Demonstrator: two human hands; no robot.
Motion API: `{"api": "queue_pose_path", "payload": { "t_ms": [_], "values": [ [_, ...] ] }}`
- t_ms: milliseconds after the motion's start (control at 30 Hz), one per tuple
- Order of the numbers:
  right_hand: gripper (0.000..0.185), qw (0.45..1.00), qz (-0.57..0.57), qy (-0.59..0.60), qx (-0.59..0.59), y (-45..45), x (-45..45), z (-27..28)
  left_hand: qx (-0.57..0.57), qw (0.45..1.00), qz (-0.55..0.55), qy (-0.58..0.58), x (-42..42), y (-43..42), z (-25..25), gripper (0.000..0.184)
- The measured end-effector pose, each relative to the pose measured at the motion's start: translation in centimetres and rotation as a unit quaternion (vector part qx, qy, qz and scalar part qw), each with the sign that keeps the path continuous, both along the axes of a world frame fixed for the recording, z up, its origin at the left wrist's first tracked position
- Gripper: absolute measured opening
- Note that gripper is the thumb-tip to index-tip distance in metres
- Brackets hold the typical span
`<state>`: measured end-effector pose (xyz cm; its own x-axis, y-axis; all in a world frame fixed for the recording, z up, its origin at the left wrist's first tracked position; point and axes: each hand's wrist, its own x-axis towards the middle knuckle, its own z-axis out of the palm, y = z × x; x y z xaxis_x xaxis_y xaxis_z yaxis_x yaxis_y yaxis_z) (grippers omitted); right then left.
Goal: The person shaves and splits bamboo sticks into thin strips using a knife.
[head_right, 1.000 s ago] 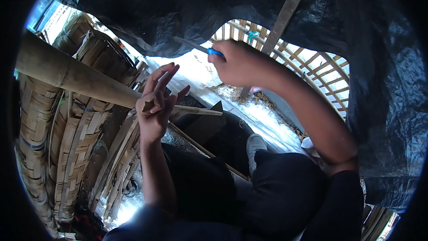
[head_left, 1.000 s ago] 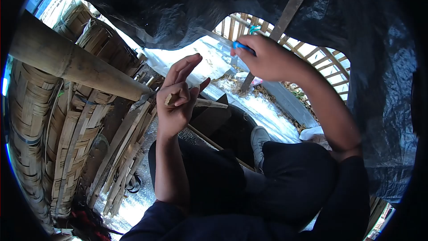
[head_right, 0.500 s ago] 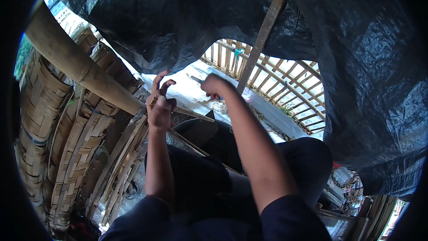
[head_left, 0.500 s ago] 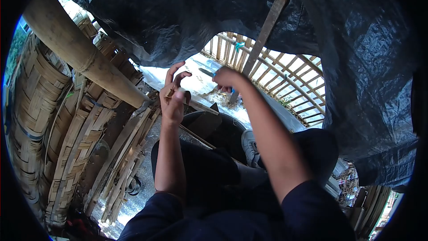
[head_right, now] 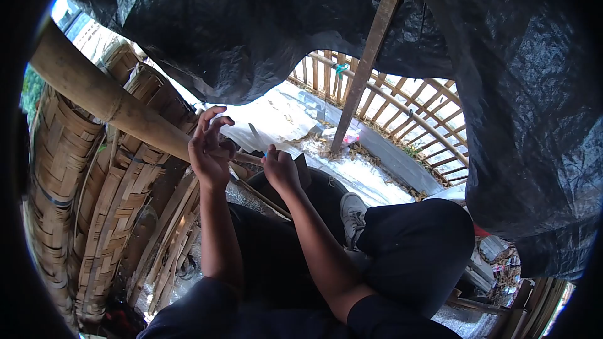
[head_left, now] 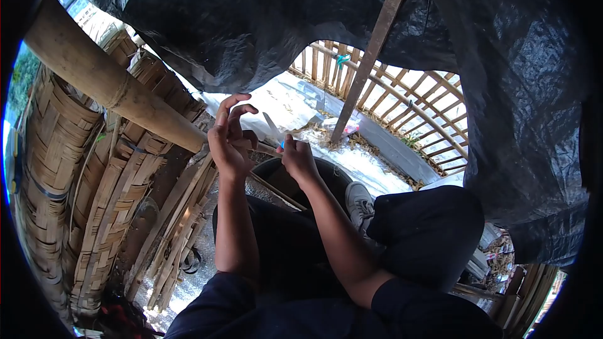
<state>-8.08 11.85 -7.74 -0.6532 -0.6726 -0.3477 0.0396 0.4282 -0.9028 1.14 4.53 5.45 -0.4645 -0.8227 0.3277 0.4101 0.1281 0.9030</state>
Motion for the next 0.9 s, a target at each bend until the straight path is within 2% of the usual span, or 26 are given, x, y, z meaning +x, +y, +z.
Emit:
{"api": "queue_pose_path", "payload": {
  "t_ms": [33,100,133,167,200,267,300,367,400,500,667,733,833,867,900],
  "values": [
    [0.048,1.000,0.000,-0.007,-0.003,-0.1,0.6,1.0,-0.004,1.000,0.010,0.010,-0.2,-0.1,-0.2,0.064],
    [0.053,0.991,-0.015,0.129,-0.002,0.0,1.8,3.8,-0.006,1.000,-0.017,-0.014,0.3,-1.3,-0.7,0.060],
    [0.051,0.997,0.008,0.068,0.019,0.7,2.1,7.7,-0.101,0.994,0.030,-0.040,0.4,-2.1,-1.2,0.056],
    [0.046,0.996,0.007,0.083,0.015,0.6,2.8,8.2,-0.195,0.976,0.075,-0.066,0.3,-2.5,-1.5,0.052],
    [0.041,0.985,0.038,0.166,-0.003,0.4,3.9,6.9,-0.161,0.979,0.111,-0.056,-0.2,-1.5,-0.5,0.046],
    [0.029,0.944,0.053,0.321,-0.052,0.0,5.6,6.2,-0.118,0.988,0.081,0.055,-0.7,-1.5,-1.0,0.042],
    [0.029,0.947,0.051,0.313,-0.054,0.3,5.8,6.8,-0.092,0.989,0.064,0.096,-0.8,-1.5,-1.2,0.041],
    [0.025,0.954,0.014,0.284,-0.094,0.8,6.0,7.4,-0.104,0.989,0.055,0.094,-0.9,-1.2,-1.1,0.041],
    [0.032,0.946,-0.009,0.314,-0.080,0.5,5.9,7.2,-0.113,0.987,0.047,0.101,-0.9,-1.0,-1.1,0.041],
    [0.042,0.964,0.008,0.260,-0.051,0.8,5.1,7.4,-0.124,0.986,0.017,0.105,-0.8,-1.1,-1.4,0.043],
    [0.050,0.973,0.000,0.228,0.018,0.6,4.6,7.6,-0.127,0.986,-0.006,0.107,-0.7,-1.5,-1.8,0.044],
    [0.052,0.969,-0.013,0.239,0.053,0.3,4.1,5.7,-0.127,0.987,-0.001,0.102,-0.5,-1.7,-2.0,0.043],
    [0.048,0.971,0.042,0.201,0.119,0.8,1.8,-0.9,-0.135,0.988,-0.008,0.074,-0.5,-1.7,-2.1,0.040],
    [0.049,0.974,0.025,0.184,0.133,0.8,1.2,-3.4,-0.100,0.991,0.008,0.088,-0.7,-1.2,-1.8,0.038],
    [0.049,0.975,0.010,0.166,0.148,0.8,0.7,-3.1,-0.064,0.992,0.024,0.102,-0.8,-1.0,-1.7,0.035]
  ]
}}
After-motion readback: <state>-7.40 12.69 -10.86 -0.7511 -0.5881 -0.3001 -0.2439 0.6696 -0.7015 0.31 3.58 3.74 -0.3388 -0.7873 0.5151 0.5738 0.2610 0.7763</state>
